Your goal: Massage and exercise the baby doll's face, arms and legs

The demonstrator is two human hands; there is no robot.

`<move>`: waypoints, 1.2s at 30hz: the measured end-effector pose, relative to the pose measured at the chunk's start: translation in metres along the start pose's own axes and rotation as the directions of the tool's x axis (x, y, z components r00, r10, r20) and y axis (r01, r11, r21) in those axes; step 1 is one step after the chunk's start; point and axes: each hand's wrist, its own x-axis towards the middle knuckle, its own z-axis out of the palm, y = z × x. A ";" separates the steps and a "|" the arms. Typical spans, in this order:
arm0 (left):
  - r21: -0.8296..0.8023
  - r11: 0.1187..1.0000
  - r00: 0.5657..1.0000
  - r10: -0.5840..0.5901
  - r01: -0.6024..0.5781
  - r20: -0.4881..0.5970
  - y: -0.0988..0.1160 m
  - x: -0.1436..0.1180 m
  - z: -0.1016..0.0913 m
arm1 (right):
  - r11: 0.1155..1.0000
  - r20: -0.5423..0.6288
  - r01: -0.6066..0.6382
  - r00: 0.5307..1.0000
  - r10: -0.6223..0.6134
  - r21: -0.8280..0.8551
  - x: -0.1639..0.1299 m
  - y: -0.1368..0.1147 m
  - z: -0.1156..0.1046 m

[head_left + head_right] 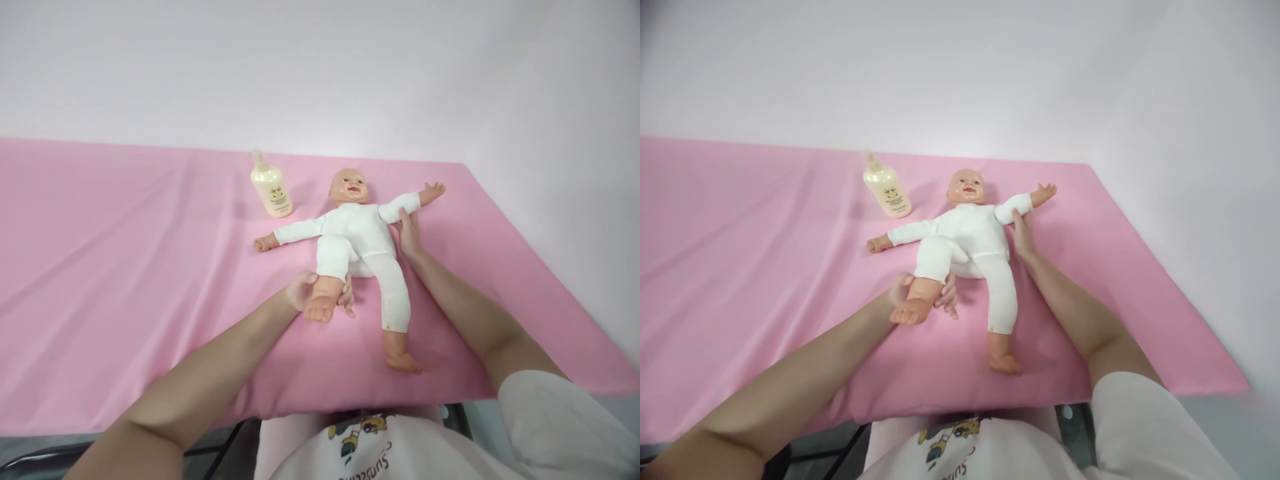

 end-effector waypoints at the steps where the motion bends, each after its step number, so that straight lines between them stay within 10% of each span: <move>1: -0.012 1.000 1.000 0.006 -0.007 -0.030 0.001 0.000 -0.001 | 0.998 0.043 0.041 0.998 -0.038 -0.053 -0.003 -0.001 0.000; 9: -0.141 0.986 0.970 0.055 -0.091 -0.237 0.005 0.002 -0.003 | 0.803 0.531 0.479 0.810 -0.248 -0.355 -0.006 -0.007 -0.007; 14: -0.142 0.985 0.955 0.055 -0.100 -0.292 0.007 0.003 -0.002 | 0.716 0.619 0.572 0.745 -0.249 -0.400 -0.003 -0.010 -0.011; 24: -0.139 0.987 0.966 0.043 -0.081 -0.256 0.005 0.001 -0.006 | 0.784 0.562 0.503 0.790 -0.245 -0.364 -0.005 -0.011 -0.006; 36: 0.077 0.992 0.995 -0.096 0.097 -0.015 0.003 0.001 0.003 | 0.989 0.126 -0.003 0.992 0.022 -0.145 -0.003 0.001 -0.001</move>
